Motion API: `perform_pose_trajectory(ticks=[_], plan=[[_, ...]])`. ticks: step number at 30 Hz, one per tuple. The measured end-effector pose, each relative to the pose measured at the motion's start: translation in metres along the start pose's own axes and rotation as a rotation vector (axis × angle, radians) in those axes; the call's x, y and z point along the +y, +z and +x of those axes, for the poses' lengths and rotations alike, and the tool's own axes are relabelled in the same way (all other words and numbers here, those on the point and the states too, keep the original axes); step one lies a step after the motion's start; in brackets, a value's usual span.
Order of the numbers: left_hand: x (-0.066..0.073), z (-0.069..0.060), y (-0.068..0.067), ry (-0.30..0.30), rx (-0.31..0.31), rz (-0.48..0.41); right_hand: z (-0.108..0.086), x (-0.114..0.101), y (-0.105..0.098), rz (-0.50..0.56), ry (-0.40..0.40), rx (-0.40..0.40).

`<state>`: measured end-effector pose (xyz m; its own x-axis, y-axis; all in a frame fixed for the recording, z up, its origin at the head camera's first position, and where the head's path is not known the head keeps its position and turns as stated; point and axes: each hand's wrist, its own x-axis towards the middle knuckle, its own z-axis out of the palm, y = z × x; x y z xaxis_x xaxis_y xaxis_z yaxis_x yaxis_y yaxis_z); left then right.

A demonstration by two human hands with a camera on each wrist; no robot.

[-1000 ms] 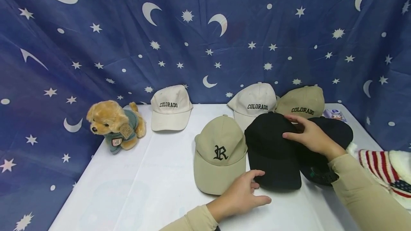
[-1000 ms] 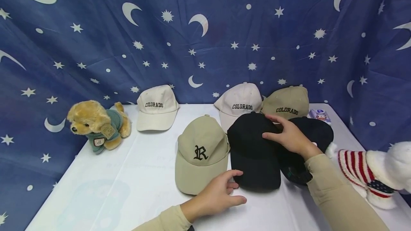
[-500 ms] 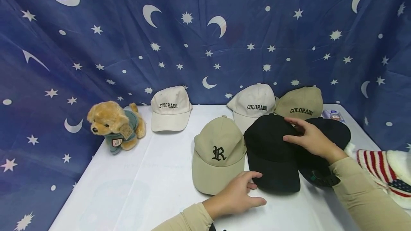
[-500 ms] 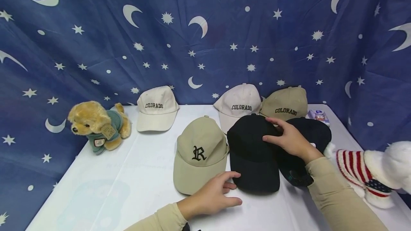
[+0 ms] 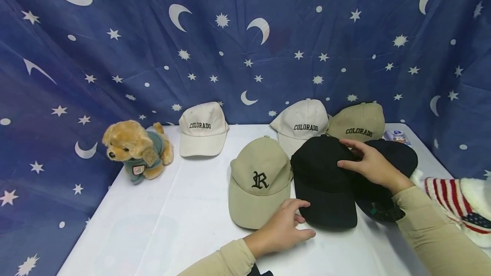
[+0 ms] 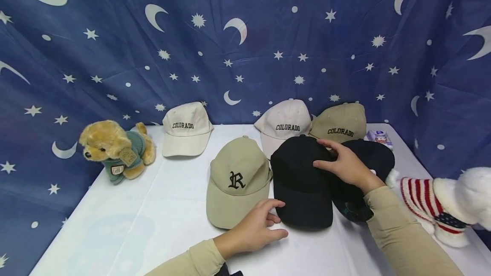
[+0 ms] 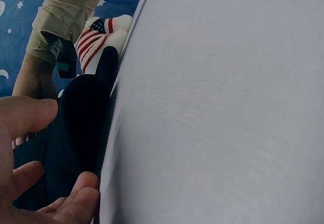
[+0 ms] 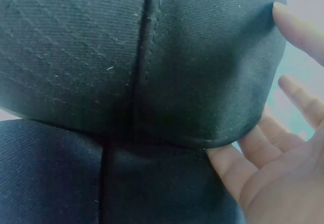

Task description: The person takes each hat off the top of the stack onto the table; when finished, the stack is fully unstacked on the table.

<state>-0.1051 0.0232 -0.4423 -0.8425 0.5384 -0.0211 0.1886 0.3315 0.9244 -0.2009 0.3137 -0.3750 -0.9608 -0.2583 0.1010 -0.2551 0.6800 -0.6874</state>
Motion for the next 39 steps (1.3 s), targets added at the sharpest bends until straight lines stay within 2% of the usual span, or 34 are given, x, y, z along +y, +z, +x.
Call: perform_pose_trajectory(ticks=[4,10,15,22,28,33,39], plan=[[0.002,0.0,0.001,-0.019,0.019,0.064,-0.001,0.0,0.0,0.005,-0.01,0.005],[0.004,-0.001,0.001,0.011,0.024,0.175,-0.004,-0.002,0.0,-0.004,-0.02,0.006],[0.006,-0.008,-0.005,0.039,0.007,0.173,-0.005,-0.001,0.001,-0.006,-0.038,0.004],[0.0,-0.022,-0.028,0.131,0.006,0.127,-0.009,-0.001,0.004,0.008,-0.062,0.014],[-0.004,-0.035,-0.049,0.15,0.029,0.07,-0.012,-0.003,0.004,0.004,-0.047,0.006],[-0.011,-0.046,-0.07,0.143,0.094,0.074,-0.012,-0.002,0.004,0.016,-0.052,0.01],[-0.029,-0.057,-0.097,0.09,0.211,0.116,-0.011,-0.001,0.003,0.017,-0.051,0.021]])
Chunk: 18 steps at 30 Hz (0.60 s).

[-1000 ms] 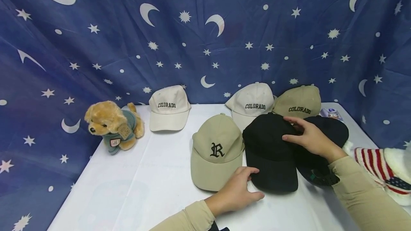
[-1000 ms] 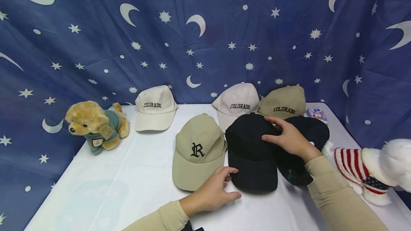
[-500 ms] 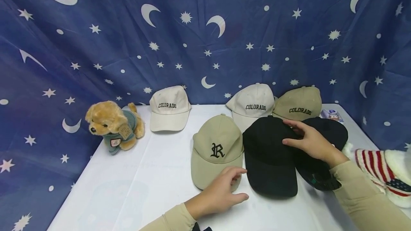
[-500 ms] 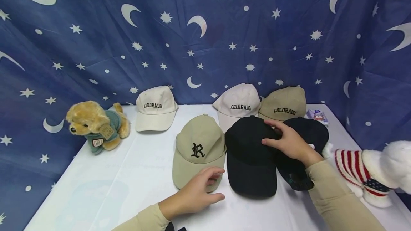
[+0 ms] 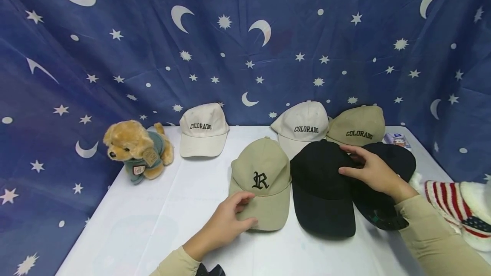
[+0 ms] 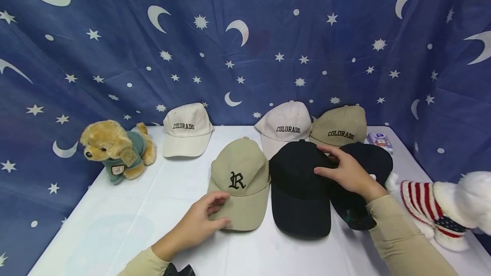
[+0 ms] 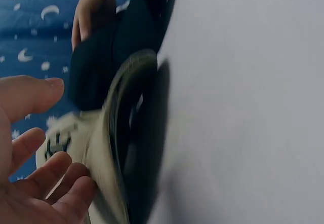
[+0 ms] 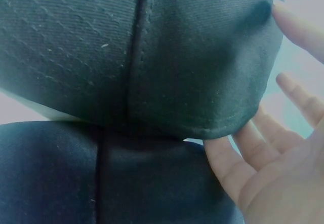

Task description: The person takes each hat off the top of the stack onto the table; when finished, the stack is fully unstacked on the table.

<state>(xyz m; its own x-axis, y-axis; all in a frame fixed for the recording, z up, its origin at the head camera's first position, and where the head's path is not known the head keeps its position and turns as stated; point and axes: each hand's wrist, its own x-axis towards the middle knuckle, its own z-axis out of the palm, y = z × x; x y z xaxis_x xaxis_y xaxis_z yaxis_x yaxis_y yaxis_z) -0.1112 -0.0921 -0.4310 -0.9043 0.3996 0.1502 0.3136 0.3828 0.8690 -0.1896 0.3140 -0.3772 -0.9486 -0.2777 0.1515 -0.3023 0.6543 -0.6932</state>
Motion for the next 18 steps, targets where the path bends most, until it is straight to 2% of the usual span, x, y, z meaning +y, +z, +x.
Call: perform_pose_trajectory(ticks=[4,7,10,13,18], plan=[[-0.011,-0.007,-0.011,-0.054,0.031,0.005,0.0,0.0,-0.001,0.002,0.0,0.01],[-0.014,-0.01,-0.012,-0.093,0.056,0.011,0.0,-0.001,-0.002,0.004,0.005,0.008],[-0.014,-0.012,-0.01,-0.117,0.075,0.001,0.0,-0.002,-0.002,0.002,0.012,-0.001],[-0.011,-0.014,-0.009,-0.133,0.062,-0.018,0.0,-0.003,-0.002,-0.004,0.015,0.001],[-0.009,-0.009,-0.014,-0.15,0.054,0.015,0.0,-0.004,-0.002,-0.001,-0.002,0.014]])
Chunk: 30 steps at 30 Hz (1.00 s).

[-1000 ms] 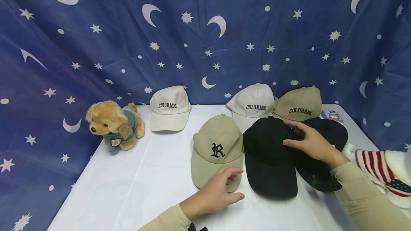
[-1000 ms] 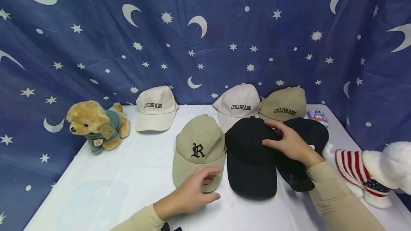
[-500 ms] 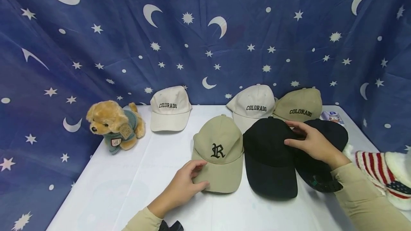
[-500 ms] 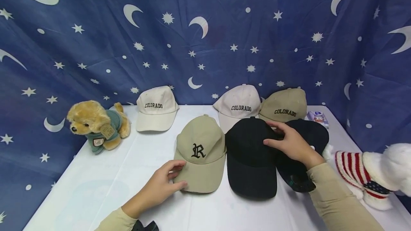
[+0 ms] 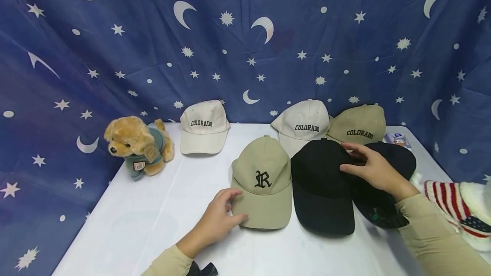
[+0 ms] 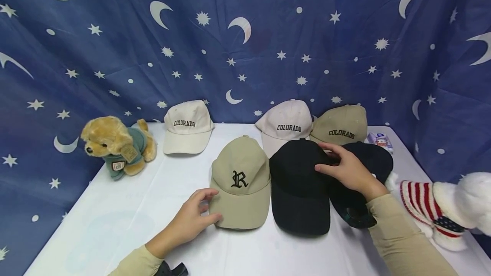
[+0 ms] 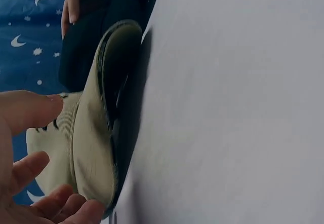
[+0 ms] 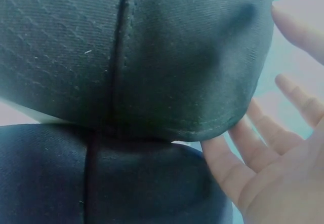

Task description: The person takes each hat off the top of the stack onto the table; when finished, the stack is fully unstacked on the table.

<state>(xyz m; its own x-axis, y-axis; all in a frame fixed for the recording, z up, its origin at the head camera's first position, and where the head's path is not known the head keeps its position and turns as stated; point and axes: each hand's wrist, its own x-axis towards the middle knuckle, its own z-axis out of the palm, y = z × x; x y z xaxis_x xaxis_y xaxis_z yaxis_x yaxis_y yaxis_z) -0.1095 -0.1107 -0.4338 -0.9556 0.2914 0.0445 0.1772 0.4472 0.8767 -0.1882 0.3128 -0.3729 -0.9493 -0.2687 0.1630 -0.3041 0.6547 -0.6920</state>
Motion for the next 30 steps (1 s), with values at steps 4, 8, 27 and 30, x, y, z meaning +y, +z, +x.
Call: perform_pose_trajectory(ticks=[4,8,27,30], plan=[[-0.003,0.012,-0.014,-0.041,0.072,0.036,-0.001,0.0,-0.002,-0.001,-0.012,0.02],[-0.009,0.03,-0.037,-0.096,0.175,0.04,-0.002,-0.003,-0.004,-0.003,-0.018,0.045],[-0.06,0.077,-0.104,-0.368,0.314,-0.194,0.022,-0.06,0.011,0.174,-0.132,-0.018],[-0.062,0.083,-0.103,-0.38,0.341,-0.251,0.029,-0.067,0.018,0.195,-0.126,-0.053]])
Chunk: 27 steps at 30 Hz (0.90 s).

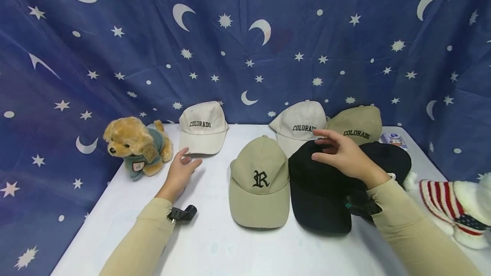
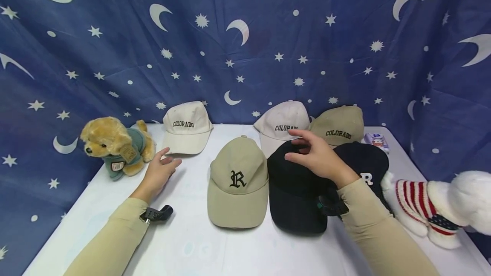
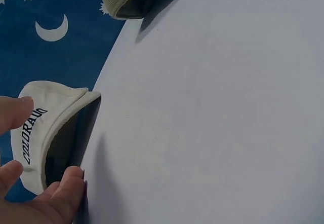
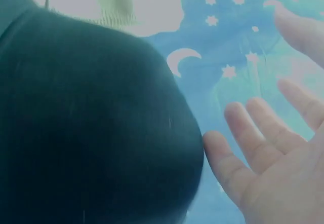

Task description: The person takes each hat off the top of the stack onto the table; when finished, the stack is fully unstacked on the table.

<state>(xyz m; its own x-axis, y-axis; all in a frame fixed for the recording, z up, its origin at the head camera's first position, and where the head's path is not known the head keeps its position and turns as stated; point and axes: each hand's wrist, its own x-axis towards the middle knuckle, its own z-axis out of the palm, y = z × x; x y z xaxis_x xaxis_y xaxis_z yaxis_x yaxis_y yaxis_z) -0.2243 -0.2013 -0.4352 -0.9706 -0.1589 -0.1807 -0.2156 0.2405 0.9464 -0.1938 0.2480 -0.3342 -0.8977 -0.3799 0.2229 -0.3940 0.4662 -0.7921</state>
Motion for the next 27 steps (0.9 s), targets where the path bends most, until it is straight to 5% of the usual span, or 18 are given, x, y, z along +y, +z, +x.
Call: perform_pose_trajectory(ticks=[10,17,27], plan=[[-0.002,0.018,0.004,-0.049,0.048,-0.317,0.046,-0.013,0.038,0.022,-0.011,-0.08],[-0.005,0.029,0.002,-0.059,0.084,-0.362,0.069,-0.018,0.057,0.023,0.009,-0.125],[-0.003,0.038,0.002,-0.121,0.166,-0.45,0.077,-0.013,0.075,0.03,0.003,-0.112]])
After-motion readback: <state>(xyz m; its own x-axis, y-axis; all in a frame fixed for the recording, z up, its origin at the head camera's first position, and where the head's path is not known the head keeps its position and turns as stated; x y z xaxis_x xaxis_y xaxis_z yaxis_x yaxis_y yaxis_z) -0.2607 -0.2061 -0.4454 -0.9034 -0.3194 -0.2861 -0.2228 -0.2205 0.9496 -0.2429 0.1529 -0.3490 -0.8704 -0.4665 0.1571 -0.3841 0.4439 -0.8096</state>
